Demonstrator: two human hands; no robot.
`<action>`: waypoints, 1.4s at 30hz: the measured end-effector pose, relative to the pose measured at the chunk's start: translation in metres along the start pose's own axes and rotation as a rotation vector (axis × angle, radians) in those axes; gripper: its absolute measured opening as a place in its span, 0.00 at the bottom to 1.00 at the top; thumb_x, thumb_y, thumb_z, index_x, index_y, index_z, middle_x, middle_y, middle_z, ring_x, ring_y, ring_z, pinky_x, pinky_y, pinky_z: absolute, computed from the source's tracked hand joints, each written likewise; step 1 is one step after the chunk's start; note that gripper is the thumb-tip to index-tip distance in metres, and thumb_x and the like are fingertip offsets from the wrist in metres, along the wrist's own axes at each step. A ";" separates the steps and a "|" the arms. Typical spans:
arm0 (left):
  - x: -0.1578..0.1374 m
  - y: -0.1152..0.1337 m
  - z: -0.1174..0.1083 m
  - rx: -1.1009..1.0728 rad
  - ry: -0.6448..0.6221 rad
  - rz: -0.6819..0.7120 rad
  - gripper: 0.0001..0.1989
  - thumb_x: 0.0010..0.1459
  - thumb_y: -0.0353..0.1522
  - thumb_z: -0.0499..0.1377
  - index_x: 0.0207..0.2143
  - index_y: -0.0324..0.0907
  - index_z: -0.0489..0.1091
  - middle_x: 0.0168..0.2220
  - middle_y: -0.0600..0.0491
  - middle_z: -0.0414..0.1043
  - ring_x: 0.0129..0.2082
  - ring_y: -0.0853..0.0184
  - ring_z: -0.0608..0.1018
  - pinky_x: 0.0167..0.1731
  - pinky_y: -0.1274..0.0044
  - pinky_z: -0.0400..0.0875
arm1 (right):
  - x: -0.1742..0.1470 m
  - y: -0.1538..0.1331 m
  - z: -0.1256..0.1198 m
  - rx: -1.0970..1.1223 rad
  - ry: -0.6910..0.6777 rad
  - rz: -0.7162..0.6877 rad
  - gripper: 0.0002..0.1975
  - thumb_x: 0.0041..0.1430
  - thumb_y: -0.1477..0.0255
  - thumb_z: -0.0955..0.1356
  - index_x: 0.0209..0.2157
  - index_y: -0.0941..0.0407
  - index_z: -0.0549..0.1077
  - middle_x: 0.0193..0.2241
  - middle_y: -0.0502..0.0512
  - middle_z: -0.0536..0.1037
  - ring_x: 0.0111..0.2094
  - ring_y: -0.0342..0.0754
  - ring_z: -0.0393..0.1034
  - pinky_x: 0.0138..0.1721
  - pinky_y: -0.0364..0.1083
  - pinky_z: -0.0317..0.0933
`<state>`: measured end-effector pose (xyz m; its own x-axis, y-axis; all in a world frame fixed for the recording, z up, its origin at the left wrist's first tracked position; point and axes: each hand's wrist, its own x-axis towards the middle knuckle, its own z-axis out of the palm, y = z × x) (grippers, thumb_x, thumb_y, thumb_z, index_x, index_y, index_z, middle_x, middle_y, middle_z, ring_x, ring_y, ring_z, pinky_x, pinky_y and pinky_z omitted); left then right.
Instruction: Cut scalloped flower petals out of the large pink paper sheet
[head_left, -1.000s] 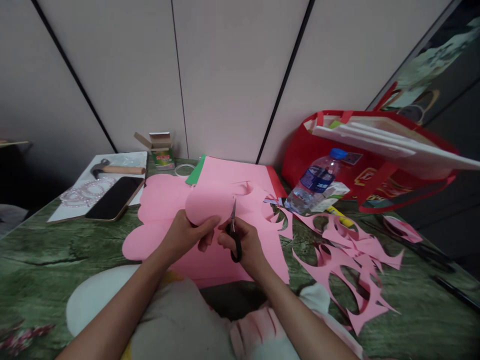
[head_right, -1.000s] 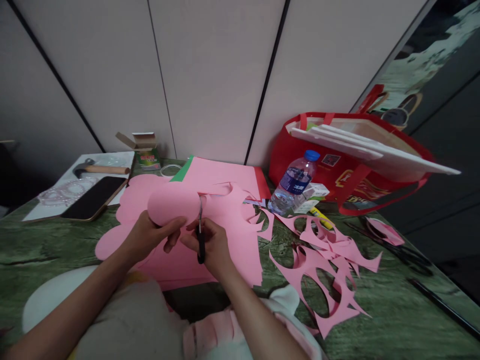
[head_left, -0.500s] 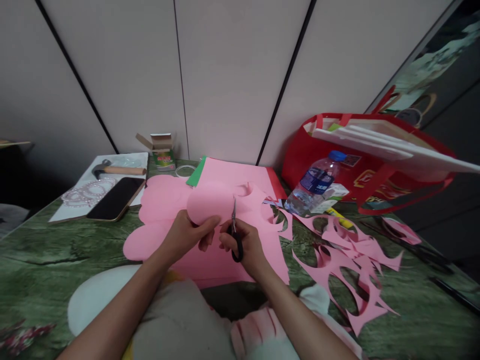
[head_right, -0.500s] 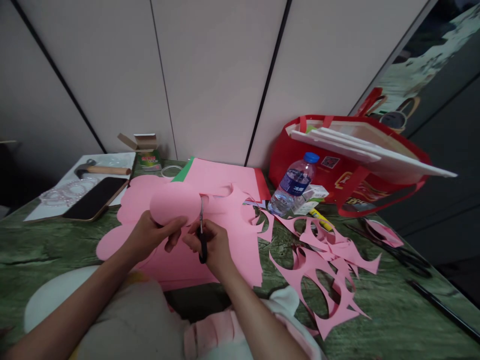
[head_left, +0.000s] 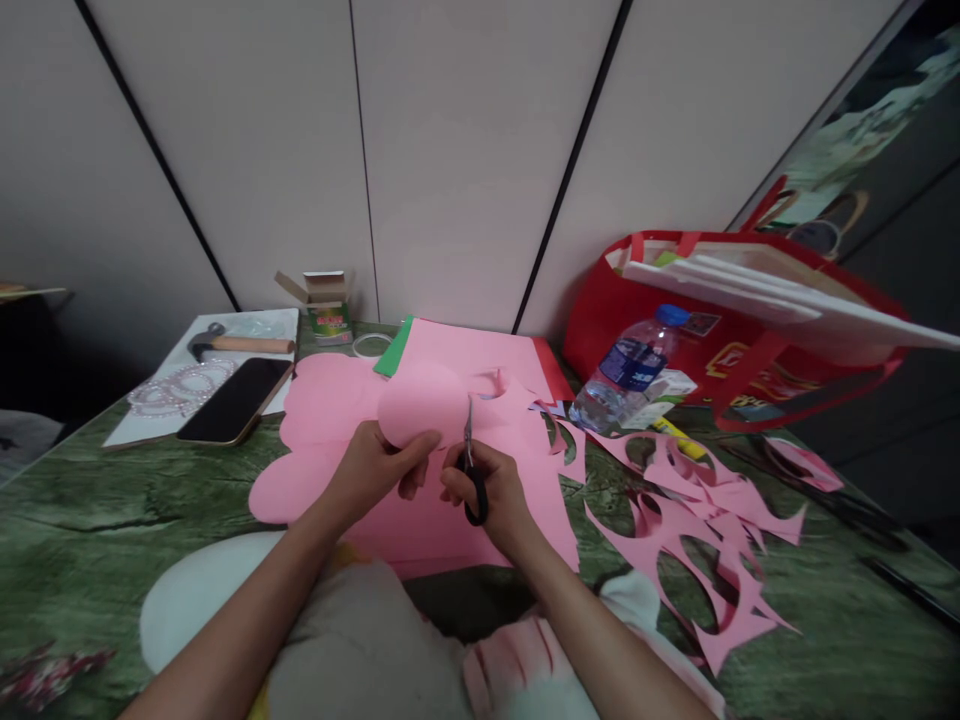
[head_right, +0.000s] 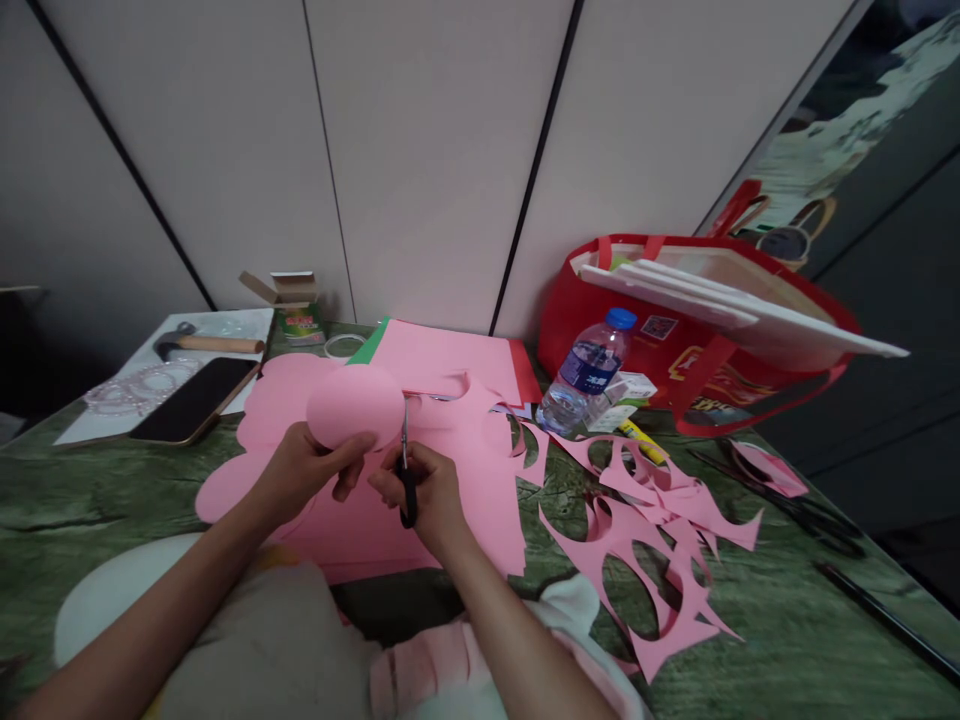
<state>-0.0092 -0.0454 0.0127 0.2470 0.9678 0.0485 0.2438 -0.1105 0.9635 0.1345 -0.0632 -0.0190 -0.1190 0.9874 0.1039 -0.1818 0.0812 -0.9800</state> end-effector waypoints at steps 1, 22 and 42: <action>0.000 0.000 0.000 0.002 -0.002 0.001 0.21 0.52 0.38 0.56 0.10 0.39 0.64 0.09 0.56 0.63 0.10 0.74 0.66 0.15 0.80 0.60 | 0.000 0.000 0.000 0.002 0.000 0.001 0.08 0.42 0.70 0.69 0.20 0.57 0.67 0.13 0.43 0.65 0.15 0.39 0.60 0.17 0.40 0.54; 0.004 -0.004 -0.002 -0.343 -0.011 -0.069 0.09 0.48 0.33 0.59 0.22 0.35 0.70 0.18 0.53 0.70 0.15 0.71 0.70 0.16 0.78 0.66 | 0.003 0.010 0.001 0.059 0.110 0.024 0.11 0.45 0.66 0.70 0.21 0.57 0.67 0.14 0.42 0.62 0.15 0.37 0.57 0.21 0.42 0.62; 0.036 -0.051 -0.035 -0.439 0.589 -0.360 0.14 0.34 0.35 0.66 0.15 0.33 0.68 0.13 0.51 0.70 0.12 0.71 0.71 0.14 0.80 0.62 | 0.011 0.022 -0.008 0.129 0.427 0.084 0.13 0.39 0.64 0.72 0.23 0.58 0.69 0.17 0.46 0.66 0.20 0.42 0.63 0.19 0.40 0.52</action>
<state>-0.0458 0.0032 -0.0253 -0.3394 0.9007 -0.2712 -0.2055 0.2103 0.9558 0.1369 -0.0490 -0.0409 0.2701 0.9594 -0.0807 -0.3124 0.0080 -0.9499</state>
